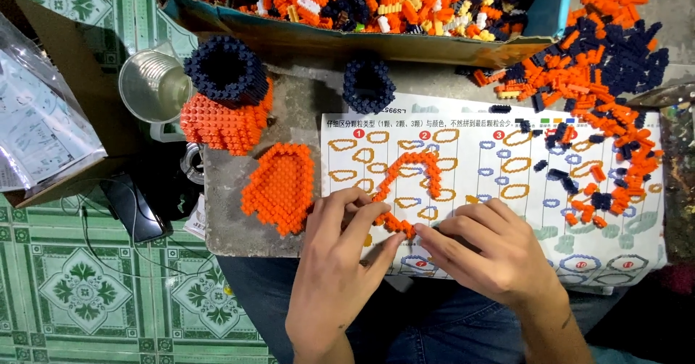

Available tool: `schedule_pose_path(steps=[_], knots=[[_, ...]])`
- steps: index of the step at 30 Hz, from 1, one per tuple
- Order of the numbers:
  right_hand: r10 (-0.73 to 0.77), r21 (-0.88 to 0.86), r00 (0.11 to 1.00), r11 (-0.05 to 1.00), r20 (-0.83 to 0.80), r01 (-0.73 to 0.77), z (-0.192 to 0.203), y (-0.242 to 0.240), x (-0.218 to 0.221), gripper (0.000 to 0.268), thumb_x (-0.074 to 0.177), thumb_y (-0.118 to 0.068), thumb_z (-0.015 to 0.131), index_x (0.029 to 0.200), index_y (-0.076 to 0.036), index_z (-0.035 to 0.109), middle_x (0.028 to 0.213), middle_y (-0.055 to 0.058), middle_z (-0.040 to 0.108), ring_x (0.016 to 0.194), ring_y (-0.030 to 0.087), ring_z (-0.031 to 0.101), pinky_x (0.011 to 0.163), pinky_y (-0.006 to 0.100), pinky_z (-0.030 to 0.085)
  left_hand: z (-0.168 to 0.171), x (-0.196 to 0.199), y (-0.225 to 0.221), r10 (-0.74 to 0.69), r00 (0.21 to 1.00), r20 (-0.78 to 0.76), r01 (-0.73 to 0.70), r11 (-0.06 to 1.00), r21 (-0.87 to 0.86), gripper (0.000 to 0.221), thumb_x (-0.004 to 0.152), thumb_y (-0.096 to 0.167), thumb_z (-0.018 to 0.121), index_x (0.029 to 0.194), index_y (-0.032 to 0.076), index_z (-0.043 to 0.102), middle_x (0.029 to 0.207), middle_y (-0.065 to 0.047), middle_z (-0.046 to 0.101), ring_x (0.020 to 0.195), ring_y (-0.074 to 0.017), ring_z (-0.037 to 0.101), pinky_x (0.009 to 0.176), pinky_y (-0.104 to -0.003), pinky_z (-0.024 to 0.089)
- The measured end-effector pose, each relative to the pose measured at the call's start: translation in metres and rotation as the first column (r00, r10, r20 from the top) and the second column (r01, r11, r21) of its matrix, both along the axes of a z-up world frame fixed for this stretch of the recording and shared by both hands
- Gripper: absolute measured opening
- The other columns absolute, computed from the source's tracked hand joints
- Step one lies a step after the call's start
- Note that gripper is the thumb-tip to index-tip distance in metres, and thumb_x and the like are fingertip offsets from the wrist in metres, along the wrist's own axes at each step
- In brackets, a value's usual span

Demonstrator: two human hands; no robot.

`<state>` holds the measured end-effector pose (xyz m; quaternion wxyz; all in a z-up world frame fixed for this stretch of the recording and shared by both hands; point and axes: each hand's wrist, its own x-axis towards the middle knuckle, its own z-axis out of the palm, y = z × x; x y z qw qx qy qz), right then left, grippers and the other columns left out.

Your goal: The person assembles a toy model by interlocking small plastic blocks, holding the main structure with one hand while attaching individual blocks with the other, occasionally using both hands to press and shift the blocks into place.

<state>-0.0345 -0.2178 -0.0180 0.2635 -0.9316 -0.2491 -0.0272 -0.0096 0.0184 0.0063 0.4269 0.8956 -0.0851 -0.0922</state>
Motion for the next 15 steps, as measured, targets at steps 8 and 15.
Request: schedule_pose_path(steps=[8, 15], knots=[[-0.033, 0.039, 0.999, 0.999, 0.004, 0.032, 0.026, -0.018, -0.005, 0.024, 0.084, -0.005, 0.089, 0.107, -0.005, 0.085, 0.096, 0.007, 0.081, 0.083, 0.020, 0.074, 0.077, 0.036, 0.059, -0.001, 0.001, -0.003, -0.011, 1.000, 0.018, 0.011, 1.000, 0.005, 0.039, 0.083, 0.016, 0.094, 0.118, 0.006, 0.081, 0.127, -0.009, 0.062, 0.109, -0.0252, 0.063, 0.099, -0.043, 0.055], [-0.616, -0.224, 0.771, 0.738, 0.161, 0.636, 0.011, -0.095, -0.061, 0.035, 0.108, 0.014, 0.100, 0.142, 0.010, 0.095, 0.128, 0.026, 0.077, 0.104, 0.035, 0.061, 0.091, 0.045, 0.053, -0.003, 0.000, -0.002, -0.020, 1.000, 0.002, 0.020, 1.000, 0.007, 0.035, 0.085, 0.018, 0.094, 0.116, 0.004, 0.084, 0.130, -0.012, 0.062, 0.113, -0.0278, 0.063, 0.099, -0.045, 0.055]])
